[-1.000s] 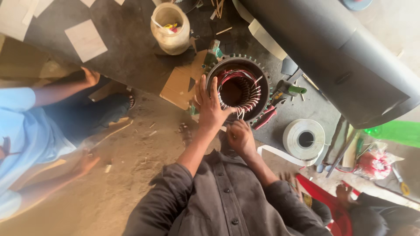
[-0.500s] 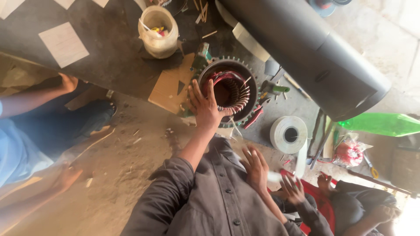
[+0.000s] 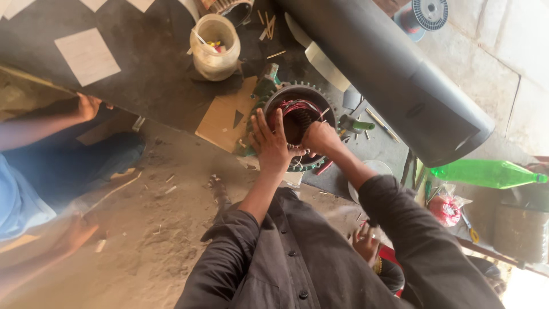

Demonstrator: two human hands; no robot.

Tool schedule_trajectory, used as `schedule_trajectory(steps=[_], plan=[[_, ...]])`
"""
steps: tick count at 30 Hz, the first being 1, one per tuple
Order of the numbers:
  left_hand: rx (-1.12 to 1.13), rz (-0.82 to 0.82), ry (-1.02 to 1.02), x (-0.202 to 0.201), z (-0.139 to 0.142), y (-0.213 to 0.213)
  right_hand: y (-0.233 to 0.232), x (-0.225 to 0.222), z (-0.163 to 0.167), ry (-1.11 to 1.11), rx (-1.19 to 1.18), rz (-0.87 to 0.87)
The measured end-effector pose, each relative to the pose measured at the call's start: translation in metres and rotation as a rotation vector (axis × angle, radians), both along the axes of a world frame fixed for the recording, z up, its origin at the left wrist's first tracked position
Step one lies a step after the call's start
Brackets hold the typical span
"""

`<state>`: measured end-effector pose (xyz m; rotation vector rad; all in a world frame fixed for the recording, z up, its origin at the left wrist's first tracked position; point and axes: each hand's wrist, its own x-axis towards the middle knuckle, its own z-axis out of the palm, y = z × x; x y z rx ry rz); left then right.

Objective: The person uses a hammer to tap and adjust copper windings inside a motor stator. They repeatedly tap the windings and use their hands to press and align the coils within the stator slots.

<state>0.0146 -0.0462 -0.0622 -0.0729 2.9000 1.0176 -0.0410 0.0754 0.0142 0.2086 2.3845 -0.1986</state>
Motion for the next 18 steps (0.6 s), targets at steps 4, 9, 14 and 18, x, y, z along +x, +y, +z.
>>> schedule_trajectory(steps=[4,9,14,18], plan=[[0.052,-0.020,0.001,0.002,-0.003,-0.004,-0.014,-0.014,-0.006,-0.259,0.161,0.224],[0.054,-0.041,-0.021,0.002,-0.007,-0.007,0.003,-0.008,0.002,-0.285,0.182,0.387],[0.095,-0.050,-0.049,0.002,-0.006,-0.008,0.022,0.005,0.021,-0.014,-0.126,0.031],[0.062,-0.055,-0.041,0.001,-0.003,-0.008,0.020,0.009,0.007,0.073,-0.244,0.106]])
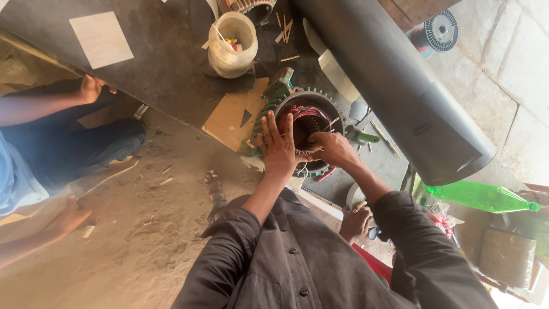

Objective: The person uses a hammer to tap and adjust copper windings inside a motor stator. They repeatedly tap the windings and use their hands to press and align the coils within the stator slots.

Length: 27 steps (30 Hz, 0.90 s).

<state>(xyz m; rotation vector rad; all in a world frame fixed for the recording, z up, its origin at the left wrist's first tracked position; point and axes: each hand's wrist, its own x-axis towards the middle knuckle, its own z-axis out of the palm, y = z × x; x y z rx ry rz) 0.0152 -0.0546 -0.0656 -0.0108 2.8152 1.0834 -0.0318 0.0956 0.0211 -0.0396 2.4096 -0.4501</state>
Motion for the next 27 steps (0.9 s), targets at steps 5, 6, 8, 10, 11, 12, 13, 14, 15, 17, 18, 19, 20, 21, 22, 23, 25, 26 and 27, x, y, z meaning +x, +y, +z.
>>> schedule_trajectory(steps=[5,6,8,10,11,12,13,14,15,17,18,19,20,21,22,23,25,26,27], plan=[[-0.007,0.009,0.023,0.001,0.003,0.001,-0.006,-0.006,-0.006,0.060,0.007,0.003],[-0.003,0.009,0.029,0.000,0.003,0.002,-0.010,-0.010,-0.005,0.044,0.021,0.014],[-0.013,0.002,0.029,0.000,0.004,0.002,-0.019,-0.018,0.000,-0.026,0.085,0.028],[-0.045,-0.003,0.019,0.000,0.004,0.002,-0.030,-0.027,0.004,-0.129,0.182,0.039],[-0.040,-0.001,0.029,0.000,0.005,0.001,-0.033,-0.031,0.005,-0.190,0.187,0.035],[-0.034,0.003,0.039,-0.001,0.005,0.001,-0.036,-0.035,0.006,-0.251,0.193,0.032],[-0.027,0.007,0.052,-0.001,0.005,0.001,-0.038,-0.039,0.007,-0.310,0.199,0.029],[-0.024,-0.001,0.033,-0.001,0.006,0.001,-0.039,-0.041,0.007,-0.321,0.185,0.026],[-0.020,-0.008,0.015,-0.001,0.007,0.000,-0.039,-0.042,0.008,-0.333,0.171,0.025],[-0.011,-0.012,-0.017,-0.002,0.008,-0.001,-0.039,-0.042,0.006,-0.300,0.152,0.107],[-0.008,-0.011,-0.031,-0.002,0.008,-0.001,-0.038,-0.042,0.004,-0.255,0.143,0.189],[-0.005,-0.013,-0.049,-0.002,0.009,-0.002,-0.038,-0.040,0.003,-0.216,0.132,0.269],[-0.004,-0.011,-0.047,-0.002,0.009,-0.002,-0.038,-0.038,0.002,-0.200,0.164,0.294],[-0.002,-0.010,-0.044,-0.002,0.009,-0.002,-0.037,-0.037,0.001,-0.183,0.196,0.319],[0.001,-0.012,-0.040,-0.002,0.009,-0.002,-0.036,-0.034,0.001,-0.166,0.230,0.341],[0.006,-0.016,-0.037,-0.001,0.008,-0.003,-0.035,-0.032,0.001,-0.232,0.215,0.218],[0.011,-0.016,-0.030,-0.001,0.008,-0.003,-0.032,-0.028,0.006,-0.357,0.180,-0.018],[0.014,-0.016,-0.024,0.000,0.007,-0.004,-0.030,-0.024,0.008,-0.338,0.164,0.012],[0.014,-0.016,-0.018,0.000,0.007,-0.004,-0.026,-0.022,0.011,-0.319,0.145,0.042]])
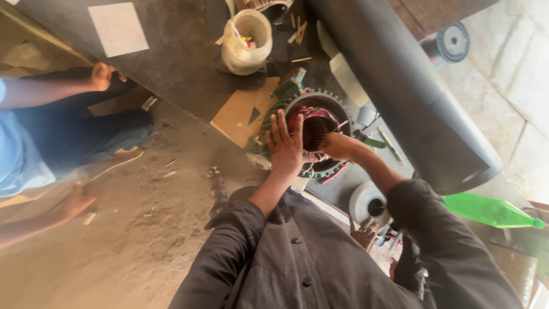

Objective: The person uses a hammer to tap and adjust copper windings inside a motor stator. They repeatedly tap the windings and use their hands to press and align the coils within the stator slots.

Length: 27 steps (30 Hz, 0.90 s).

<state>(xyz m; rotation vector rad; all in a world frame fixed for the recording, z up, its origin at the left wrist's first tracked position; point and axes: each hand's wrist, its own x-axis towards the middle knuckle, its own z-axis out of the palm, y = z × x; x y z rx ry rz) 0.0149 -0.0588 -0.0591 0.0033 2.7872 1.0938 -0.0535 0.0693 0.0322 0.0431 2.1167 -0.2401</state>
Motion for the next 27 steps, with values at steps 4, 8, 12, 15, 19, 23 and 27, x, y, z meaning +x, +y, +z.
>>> schedule_trajectory(steps=[4,8,12,15,19,23,27], plan=[[0.005,-0.009,-0.043,0.000,-0.001,-0.003,0.006,0.011,0.000,-0.078,0.178,-0.119],[-0.015,-0.003,-0.021,-0.003,-0.001,-0.003,0.020,0.002,-0.009,-0.150,-0.094,-0.120],[-0.012,-0.021,-0.044,-0.002,-0.005,-0.001,0.044,-0.006,-0.014,0.191,-1.012,-0.721],[-0.039,-0.090,0.006,0.004,-0.013,0.001,0.065,0.022,-0.022,0.273,-1.238,-1.044],[-0.065,-0.210,0.225,0.005,-0.026,0.007,0.093,0.088,-0.025,0.303,-1.184,-1.263],[-0.207,-0.535,0.279,-0.008,-0.032,0.006,0.112,0.113,-0.027,-0.384,-1.308,-1.209],[-0.116,-0.603,-0.071,-0.021,-0.025,0.006,0.107,0.092,-0.025,-0.131,-0.907,-0.902]])
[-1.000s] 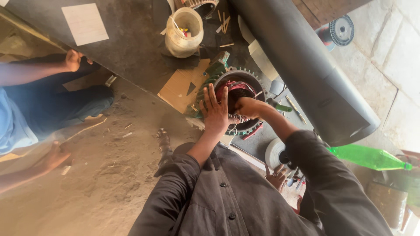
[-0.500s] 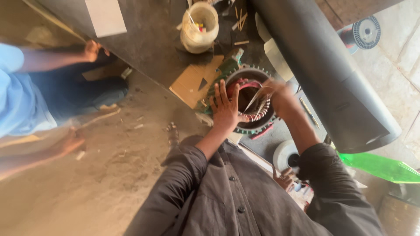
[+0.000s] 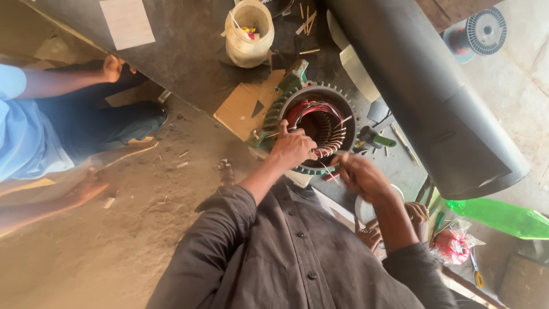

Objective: The person uses a hammer to tap and adjust copper windings inside a motor stator. They repeatedly tap the windings and use their hands to press and align the coils within the stator slots.

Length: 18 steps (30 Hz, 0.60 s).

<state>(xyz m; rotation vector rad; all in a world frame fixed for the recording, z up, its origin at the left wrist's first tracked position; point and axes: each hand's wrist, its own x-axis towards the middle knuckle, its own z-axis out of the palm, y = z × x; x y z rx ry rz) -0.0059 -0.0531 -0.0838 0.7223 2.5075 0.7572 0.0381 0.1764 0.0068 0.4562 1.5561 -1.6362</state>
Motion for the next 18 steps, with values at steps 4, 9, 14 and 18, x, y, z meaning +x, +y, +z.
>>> schedule_trajectory(steps=[4,9,14,18], plan=[[-0.037,0.064,-0.078,-0.007,0.008,0.007,-0.033,-0.024,-0.005,0.840,0.411,0.149],[0.015,0.054,-0.042,-0.010,0.013,0.008,-0.065,-0.044,-0.024,0.230,-0.306,-0.657],[0.045,0.074,-0.077,-0.002,0.018,0.006,-0.061,-0.023,-0.032,0.217,-0.214,-0.709],[0.101,0.093,-0.052,0.001,0.021,0.004,-0.065,0.002,-0.039,0.414,-0.099,-0.694]])
